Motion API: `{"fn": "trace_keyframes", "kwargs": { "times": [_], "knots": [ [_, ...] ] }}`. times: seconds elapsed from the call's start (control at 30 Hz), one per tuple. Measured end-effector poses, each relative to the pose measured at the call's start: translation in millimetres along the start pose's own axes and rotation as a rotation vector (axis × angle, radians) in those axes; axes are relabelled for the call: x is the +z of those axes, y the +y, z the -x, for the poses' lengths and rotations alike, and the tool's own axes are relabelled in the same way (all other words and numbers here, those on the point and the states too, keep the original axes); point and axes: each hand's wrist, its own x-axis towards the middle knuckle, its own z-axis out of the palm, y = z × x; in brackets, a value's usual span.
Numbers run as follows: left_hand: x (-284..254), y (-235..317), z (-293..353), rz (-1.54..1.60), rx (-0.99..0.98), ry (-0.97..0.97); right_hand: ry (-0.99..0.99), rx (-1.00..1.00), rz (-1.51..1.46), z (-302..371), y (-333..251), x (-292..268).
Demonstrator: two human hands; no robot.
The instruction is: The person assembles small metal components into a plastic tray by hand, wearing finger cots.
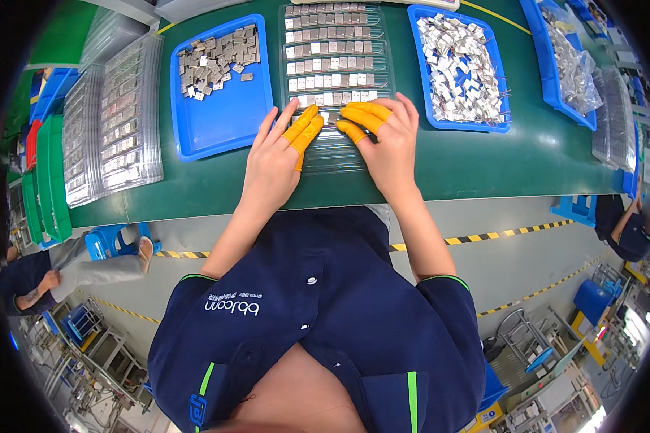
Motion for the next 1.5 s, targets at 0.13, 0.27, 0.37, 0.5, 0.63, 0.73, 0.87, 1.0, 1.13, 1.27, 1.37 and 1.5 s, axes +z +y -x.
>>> {"fn": "trace_keyframes", "kwargs": {
  "times": [0.13, 0.27, 0.37, 0.5, 0.63, 0.73, 0.87, 1.0, 1.13, 1.27, 1.37, 1.5],
  "knots": [
    [-2, 2, 0, 0.007, -0.011, -0.013, -0.019, 0.0, 0.055, 2, 3, -4],
    [0, 4, 0, -0.01, -0.007, -0.017, -0.03, -0.027, 0.038, 3, 2, 0],
    [0, 5, 0, 0.003, 0.012, -0.011, -0.019, -0.024, 0.045, 1, -3, -4],
    [1, 4, 2, -0.02, 0.031, -0.037, -0.026, -0.011, 0.041, 1, -7, -4],
    [2, 4, 3, -0.007, 0.032, -0.02, -0.055, 0.025, 0.055, 7, -4, 5],
    [2, 6, 4, 0.003, 0.015, -0.022, -0.066, 0.004, 0.064, 8, -2, 6],
    [1, 5, 5, -0.027, 0.007, -0.044, -0.086, 0.069, -0.004, 6, -3, 5],
    [3, 4, 5, -0.04, 0.014, -0.037, -0.091, 0.056, 0.028, 5, -7, 4],
    [6, 7, 7, -0.033, 0.006, -0.028, -0.007, 0.112, 0.075, 9, -13, 12],
    [10, 9, 9, -0.001, -0.018, 0.005, -0.017, 0.167, 0.078, 13, -14, 16],
    [9, 11, 9, 0.009, -0.034, 0.004, -0.038, 0.079, 0.137, 10, -14, 14],
    [10, 11, 10, 0.037, -0.063, 0.009, -0.051, 0.037, 0.161, 8, -13, 14]
  ]
}}
